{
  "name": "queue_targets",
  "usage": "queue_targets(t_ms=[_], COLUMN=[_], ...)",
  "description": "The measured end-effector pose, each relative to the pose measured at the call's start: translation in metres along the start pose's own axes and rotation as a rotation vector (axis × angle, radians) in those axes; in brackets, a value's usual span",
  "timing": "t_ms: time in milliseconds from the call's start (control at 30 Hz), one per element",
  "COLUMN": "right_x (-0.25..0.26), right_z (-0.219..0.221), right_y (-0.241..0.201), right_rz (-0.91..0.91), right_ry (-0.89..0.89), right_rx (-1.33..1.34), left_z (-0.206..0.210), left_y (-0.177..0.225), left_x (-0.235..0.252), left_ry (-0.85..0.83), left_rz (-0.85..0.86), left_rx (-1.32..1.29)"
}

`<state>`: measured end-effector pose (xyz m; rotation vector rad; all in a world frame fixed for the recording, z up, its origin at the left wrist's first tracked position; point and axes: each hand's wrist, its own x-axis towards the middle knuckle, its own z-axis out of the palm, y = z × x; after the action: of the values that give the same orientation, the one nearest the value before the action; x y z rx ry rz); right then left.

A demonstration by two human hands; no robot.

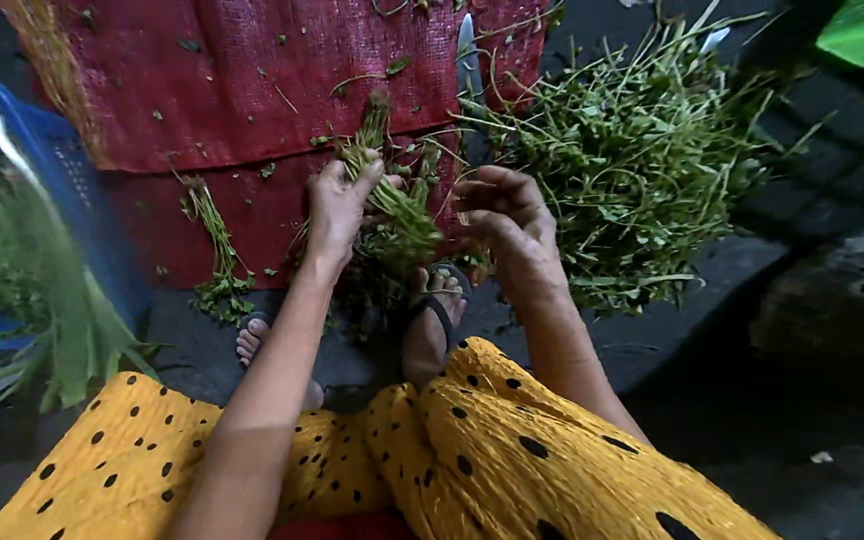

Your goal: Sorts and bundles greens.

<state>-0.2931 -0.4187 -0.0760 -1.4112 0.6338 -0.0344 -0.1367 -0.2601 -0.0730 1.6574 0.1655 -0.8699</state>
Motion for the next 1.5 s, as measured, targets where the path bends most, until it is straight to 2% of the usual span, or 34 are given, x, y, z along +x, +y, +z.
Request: queue_targets(t_ms=[100, 200, 367, 567, 667, 767, 833, 1000, 1167, 1267, 1367, 1500], right_x=[-0.007, -0.01, -0.011, -0.006, -0.004, -0.002, -0.002, -0.005, -0.006, -0.004, -0.001, -0.002], right_z=[0.012, 0.027, 0.038, 0.037, 0.034, 0.033, 0.034, 0.029, 0.023, 0.02, 0.014, 0.012], right_y=[-0.007, -0.001, -0.008, -0.01, -0.011, -0.009, -0.006, -0.009, -0.013, -0.012, -0.012, -0.011], right_rz=[0.052, 0.153, 0.175, 0.258, 0.342, 0.329, 0.273, 0.087, -0.052, 0.001, 0.116, 0.17], right_ry=[-0.093, -0.064, -0.049, -0.101, -0.069, 0.008, 0.066, 0.072, 0.065, 0.068, 0.011, -0.053], right_rx=[-0.145, -0.089, 0.016, 0.302, 0.47, 0.433, 0.31, -0.017, -0.235, -0.142, 0.096, 0.219], left_z=[0.002, 0.002, -0.011, -0.009, -0.008, -0.009, -0.01, -0.005, 0.005, 0.01, 0.013, 0.012], left_y=[0.01, 0.014, 0.004, -0.001, -0.002, -0.001, 0.0, 0.001, 0.005, 0.007, 0.007, 0.006], left_x=[-0.005, -0.006, 0.0, 0.0, 0.0, 0.0, 0.001, 0.0, -0.006, -0.008, -0.008, -0.006], left_ry=[-0.024, -0.08, -0.358, -0.336, -0.406, -0.455, -0.446, -0.241, -0.238, -0.212, -0.171, -0.156], left_rz=[-0.107, -0.132, -0.074, -0.084, -0.074, -0.058, -0.04, -0.043, 0.046, 0.081, 0.105, 0.061], left_rx=[-0.145, -0.28, -0.555, -0.584, -0.616, -0.591, -0.515, -0.215, -0.19, -0.156, -0.113, -0.093])
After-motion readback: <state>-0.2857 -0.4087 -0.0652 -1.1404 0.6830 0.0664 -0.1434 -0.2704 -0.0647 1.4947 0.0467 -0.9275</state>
